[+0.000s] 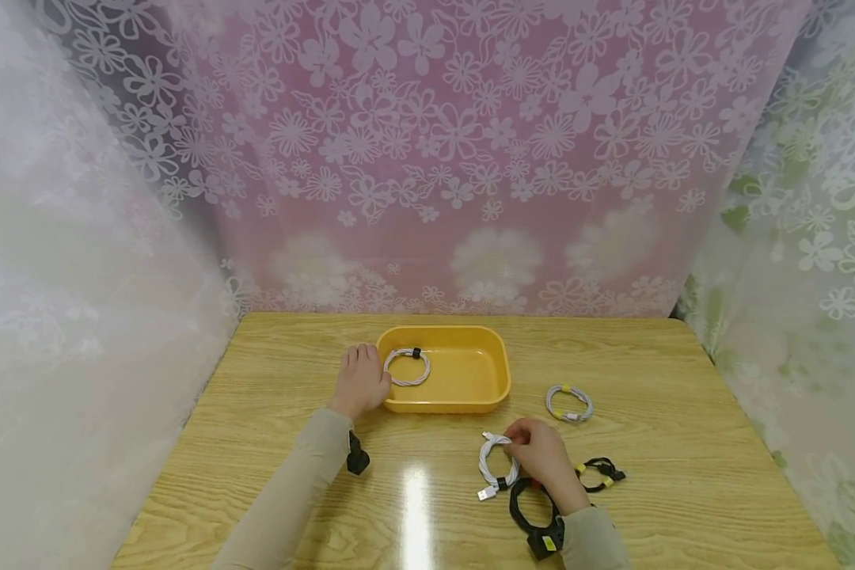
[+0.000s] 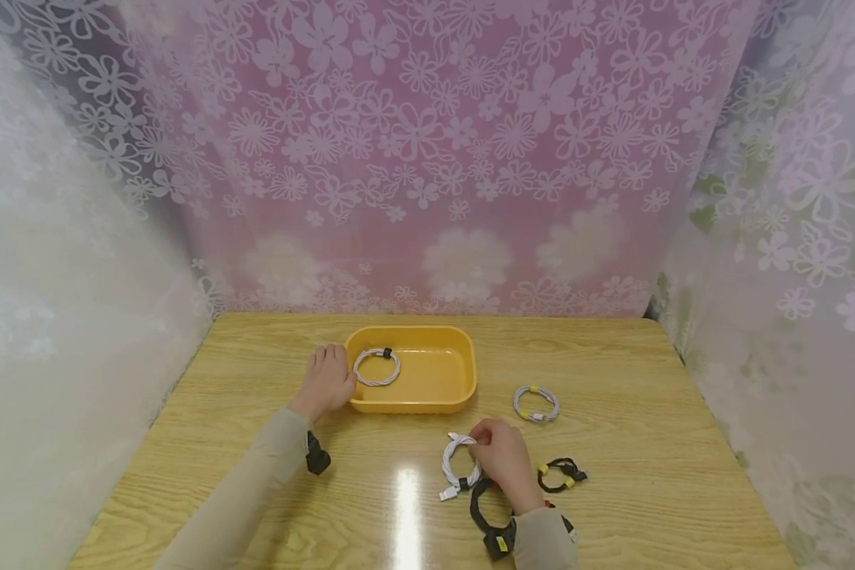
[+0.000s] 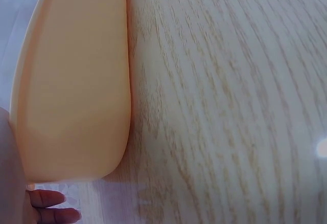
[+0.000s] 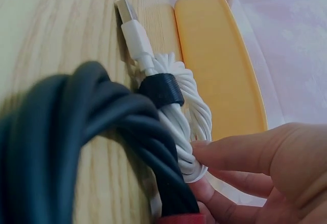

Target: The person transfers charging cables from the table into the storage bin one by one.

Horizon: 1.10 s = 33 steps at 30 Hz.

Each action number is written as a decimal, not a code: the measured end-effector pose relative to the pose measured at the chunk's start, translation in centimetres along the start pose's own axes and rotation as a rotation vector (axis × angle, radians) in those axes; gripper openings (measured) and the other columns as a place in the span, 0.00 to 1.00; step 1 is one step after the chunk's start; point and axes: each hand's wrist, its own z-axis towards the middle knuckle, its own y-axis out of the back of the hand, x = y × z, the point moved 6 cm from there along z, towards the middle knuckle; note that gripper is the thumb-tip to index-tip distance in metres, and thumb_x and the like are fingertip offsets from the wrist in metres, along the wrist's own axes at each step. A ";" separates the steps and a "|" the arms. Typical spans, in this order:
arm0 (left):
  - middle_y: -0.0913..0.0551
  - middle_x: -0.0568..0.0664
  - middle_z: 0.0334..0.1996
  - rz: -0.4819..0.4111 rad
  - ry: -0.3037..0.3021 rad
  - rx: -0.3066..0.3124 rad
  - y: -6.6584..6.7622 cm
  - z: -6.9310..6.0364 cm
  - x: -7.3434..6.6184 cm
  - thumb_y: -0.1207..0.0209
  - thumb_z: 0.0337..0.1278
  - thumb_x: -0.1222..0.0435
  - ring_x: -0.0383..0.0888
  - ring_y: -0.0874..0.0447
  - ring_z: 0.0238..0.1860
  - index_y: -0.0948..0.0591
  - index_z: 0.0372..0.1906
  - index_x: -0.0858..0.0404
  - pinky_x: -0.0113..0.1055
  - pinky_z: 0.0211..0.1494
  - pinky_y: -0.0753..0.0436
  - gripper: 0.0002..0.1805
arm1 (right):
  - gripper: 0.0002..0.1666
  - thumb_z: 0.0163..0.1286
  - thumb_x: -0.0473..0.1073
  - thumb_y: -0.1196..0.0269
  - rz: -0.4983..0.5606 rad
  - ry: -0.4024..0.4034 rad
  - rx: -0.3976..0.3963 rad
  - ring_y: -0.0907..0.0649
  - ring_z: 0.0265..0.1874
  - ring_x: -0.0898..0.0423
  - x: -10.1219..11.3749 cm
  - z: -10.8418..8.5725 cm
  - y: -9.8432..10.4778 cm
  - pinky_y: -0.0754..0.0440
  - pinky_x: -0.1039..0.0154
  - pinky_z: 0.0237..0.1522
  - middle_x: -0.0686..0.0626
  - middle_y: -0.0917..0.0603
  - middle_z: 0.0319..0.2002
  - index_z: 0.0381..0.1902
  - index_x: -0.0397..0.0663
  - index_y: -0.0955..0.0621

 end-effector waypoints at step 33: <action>0.30 0.64 0.44 -0.024 -0.008 -0.003 -0.4 0.2 0.2 0.54 0.68 0.60 0.61 0.35 0.50 0.31 0.44 0.69 0.54 0.59 0.36 0.13 | 0.07 0.56 0.34 0.29 -0.013 -0.021 -0.009 0.25 0.24 0.57 0.2 0.3 0.4 0.28 0.61 0.28 0.53 0.20 0.24 0.33 0.46 0.15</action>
